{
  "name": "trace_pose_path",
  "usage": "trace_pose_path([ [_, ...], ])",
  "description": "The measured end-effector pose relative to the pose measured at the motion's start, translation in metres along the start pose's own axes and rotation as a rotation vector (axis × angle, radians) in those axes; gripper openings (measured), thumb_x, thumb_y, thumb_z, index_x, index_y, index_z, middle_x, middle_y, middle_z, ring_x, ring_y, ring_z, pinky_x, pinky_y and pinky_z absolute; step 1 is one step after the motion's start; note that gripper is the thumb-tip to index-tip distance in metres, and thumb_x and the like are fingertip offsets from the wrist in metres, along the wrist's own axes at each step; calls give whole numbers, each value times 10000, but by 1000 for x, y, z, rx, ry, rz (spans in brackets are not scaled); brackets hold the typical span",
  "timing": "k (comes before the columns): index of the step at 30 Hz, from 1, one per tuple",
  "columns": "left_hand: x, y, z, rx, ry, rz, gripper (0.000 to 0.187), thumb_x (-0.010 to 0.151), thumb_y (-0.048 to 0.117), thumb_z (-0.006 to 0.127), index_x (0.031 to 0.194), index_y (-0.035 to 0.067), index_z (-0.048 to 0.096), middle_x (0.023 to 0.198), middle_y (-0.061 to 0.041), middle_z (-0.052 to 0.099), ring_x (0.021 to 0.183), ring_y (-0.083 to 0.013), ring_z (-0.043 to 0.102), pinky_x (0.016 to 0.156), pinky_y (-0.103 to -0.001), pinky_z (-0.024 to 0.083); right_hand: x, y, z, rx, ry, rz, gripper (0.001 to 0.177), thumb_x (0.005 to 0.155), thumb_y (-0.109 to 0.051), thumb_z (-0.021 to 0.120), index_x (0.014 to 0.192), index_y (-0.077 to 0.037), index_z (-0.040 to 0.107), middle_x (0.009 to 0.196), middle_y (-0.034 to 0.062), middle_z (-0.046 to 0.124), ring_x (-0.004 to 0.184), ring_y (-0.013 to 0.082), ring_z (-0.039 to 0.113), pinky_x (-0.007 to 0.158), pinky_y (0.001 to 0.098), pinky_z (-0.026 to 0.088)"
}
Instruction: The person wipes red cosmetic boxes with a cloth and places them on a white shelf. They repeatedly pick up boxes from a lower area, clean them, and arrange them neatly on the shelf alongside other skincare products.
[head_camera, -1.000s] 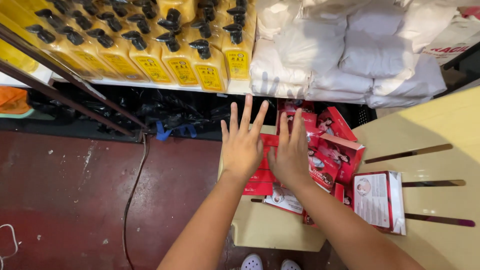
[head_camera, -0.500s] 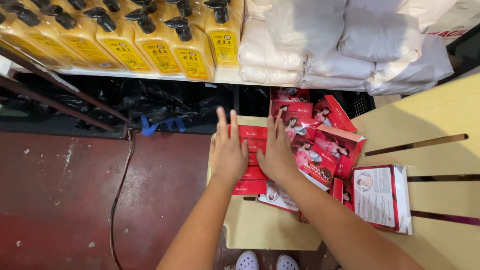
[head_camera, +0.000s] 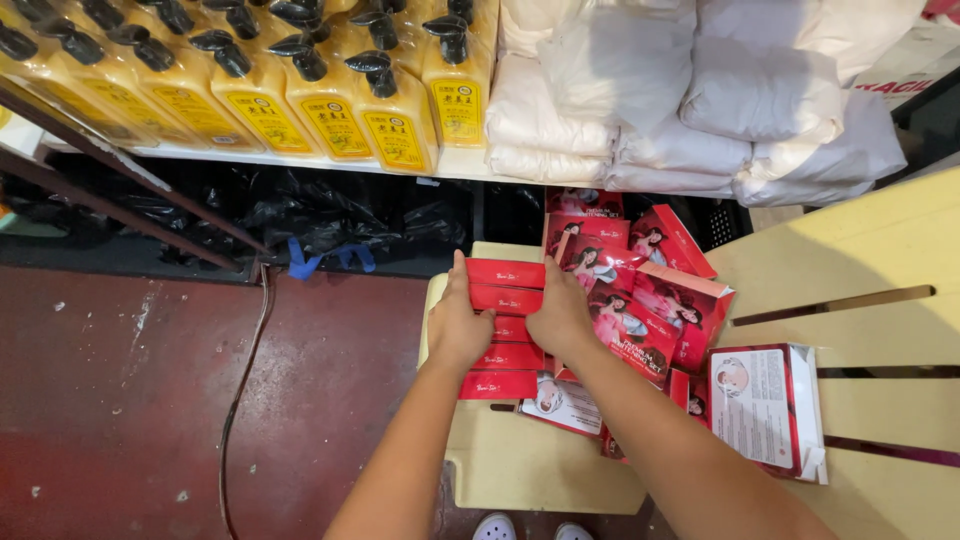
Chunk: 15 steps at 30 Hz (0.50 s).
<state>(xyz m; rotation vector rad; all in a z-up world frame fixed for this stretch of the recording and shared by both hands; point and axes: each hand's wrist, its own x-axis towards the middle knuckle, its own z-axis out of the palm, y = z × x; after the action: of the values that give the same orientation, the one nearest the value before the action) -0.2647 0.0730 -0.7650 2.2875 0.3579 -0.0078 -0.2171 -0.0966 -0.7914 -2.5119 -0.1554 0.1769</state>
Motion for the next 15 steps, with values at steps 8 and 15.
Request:
trace_pose_path([
  [8, -25, 52, -52, -47, -29, -74, 1025, 796, 170, 802, 1627, 282, 211, 1183, -170, 718, 1005, -356, 706, 910, -430, 541, -29, -39, -55, 94, 168, -136, 937, 647, 70, 714, 1510, 1, 353, 1234, 246, 494, 1197, 423, 481, 1061, 456, 395],
  [15, -47, 103, -92, -58, 10, 31, 1022, 756, 188, 833, 1602, 263, 263, 1187, -159, 698, 890, -328, 739, 846, -420, 566, -48, -62, -129, 161, 179, -195, 852, 613, -22, 829, 1393, -35, 487, 1222, 217, 528, 1174, 410, 532, 1000, 446, 459],
])
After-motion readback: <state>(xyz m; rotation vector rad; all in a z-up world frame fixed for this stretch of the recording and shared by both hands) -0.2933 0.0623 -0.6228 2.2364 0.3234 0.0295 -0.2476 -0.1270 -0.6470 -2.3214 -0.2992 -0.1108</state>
